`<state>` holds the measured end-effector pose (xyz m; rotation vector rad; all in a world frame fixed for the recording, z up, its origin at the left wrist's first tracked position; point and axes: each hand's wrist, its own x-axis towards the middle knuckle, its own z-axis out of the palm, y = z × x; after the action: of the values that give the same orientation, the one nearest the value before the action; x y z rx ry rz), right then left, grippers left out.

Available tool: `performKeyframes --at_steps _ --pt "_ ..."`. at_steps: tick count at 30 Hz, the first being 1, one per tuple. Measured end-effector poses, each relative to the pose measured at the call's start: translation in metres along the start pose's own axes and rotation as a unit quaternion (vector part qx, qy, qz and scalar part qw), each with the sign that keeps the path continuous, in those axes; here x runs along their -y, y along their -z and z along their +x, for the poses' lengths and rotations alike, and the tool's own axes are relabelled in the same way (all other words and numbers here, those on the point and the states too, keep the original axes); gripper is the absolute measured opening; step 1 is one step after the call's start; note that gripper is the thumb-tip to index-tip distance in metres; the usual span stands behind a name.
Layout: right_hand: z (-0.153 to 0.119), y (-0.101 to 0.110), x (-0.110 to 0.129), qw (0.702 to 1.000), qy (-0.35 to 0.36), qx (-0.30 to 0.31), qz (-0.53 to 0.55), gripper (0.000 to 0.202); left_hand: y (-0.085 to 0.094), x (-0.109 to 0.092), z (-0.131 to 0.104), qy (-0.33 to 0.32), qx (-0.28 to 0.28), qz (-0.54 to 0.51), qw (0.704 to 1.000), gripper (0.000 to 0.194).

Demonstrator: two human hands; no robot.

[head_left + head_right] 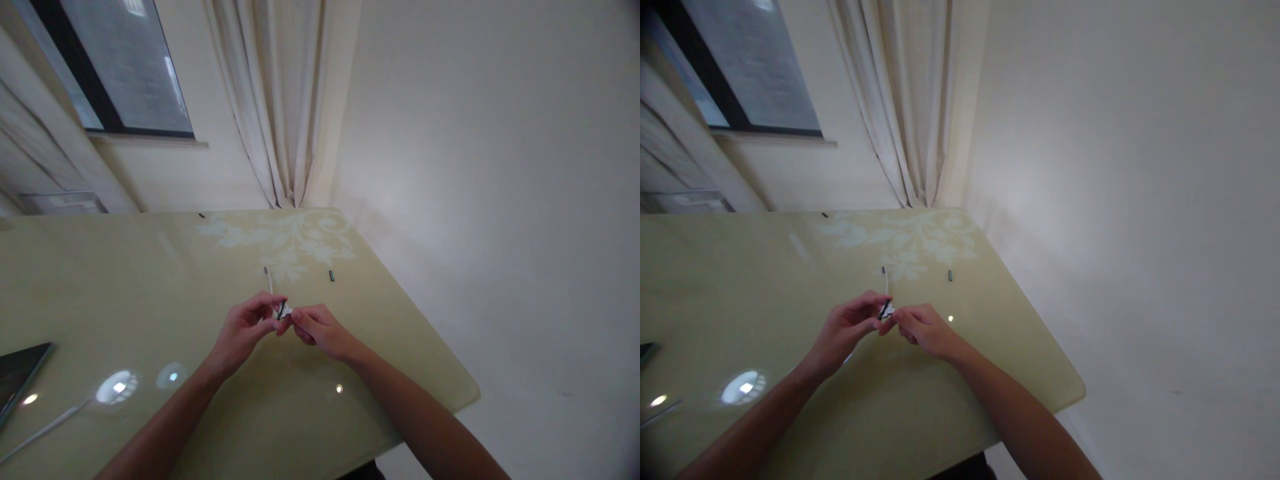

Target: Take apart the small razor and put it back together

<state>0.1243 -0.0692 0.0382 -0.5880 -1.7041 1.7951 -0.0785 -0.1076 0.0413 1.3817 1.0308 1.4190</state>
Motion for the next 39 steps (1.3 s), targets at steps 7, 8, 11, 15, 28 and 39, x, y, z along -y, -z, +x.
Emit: performKeyframes --at_steps 7,8,11,15,28,39 --pt "-0.002 0.001 0.002 0.999 -0.027 0.039 0.022 0.060 0.003 -0.001 0.000 0.005 0.008 0.003 1.000 0.035" --pt "-0.003 0.001 0.002 0.998 -0.033 0.047 0.029 0.060 0.002 -0.001 0.000 0.011 0.009 -0.004 1.000 0.035" --pt "-0.004 0.000 0.003 0.997 -0.043 0.058 0.036 0.062 0.000 -0.002 -0.001 0.032 0.009 -0.023 0.999 0.035" --pt "-0.005 -0.001 0.002 0.998 -0.036 0.041 -0.011 0.063 -0.004 -0.006 -0.001 0.050 0.010 -0.022 0.998 0.032" --pt "-0.005 0.001 0.003 0.985 0.031 0.015 -0.166 0.064 -0.002 -0.005 -0.001 0.110 0.022 -0.079 0.991 0.038" --pt "-0.008 0.002 0.009 0.992 0.020 0.017 -0.126 0.068 0.004 -0.009 -0.001 0.104 0.083 -0.122 0.983 0.047"
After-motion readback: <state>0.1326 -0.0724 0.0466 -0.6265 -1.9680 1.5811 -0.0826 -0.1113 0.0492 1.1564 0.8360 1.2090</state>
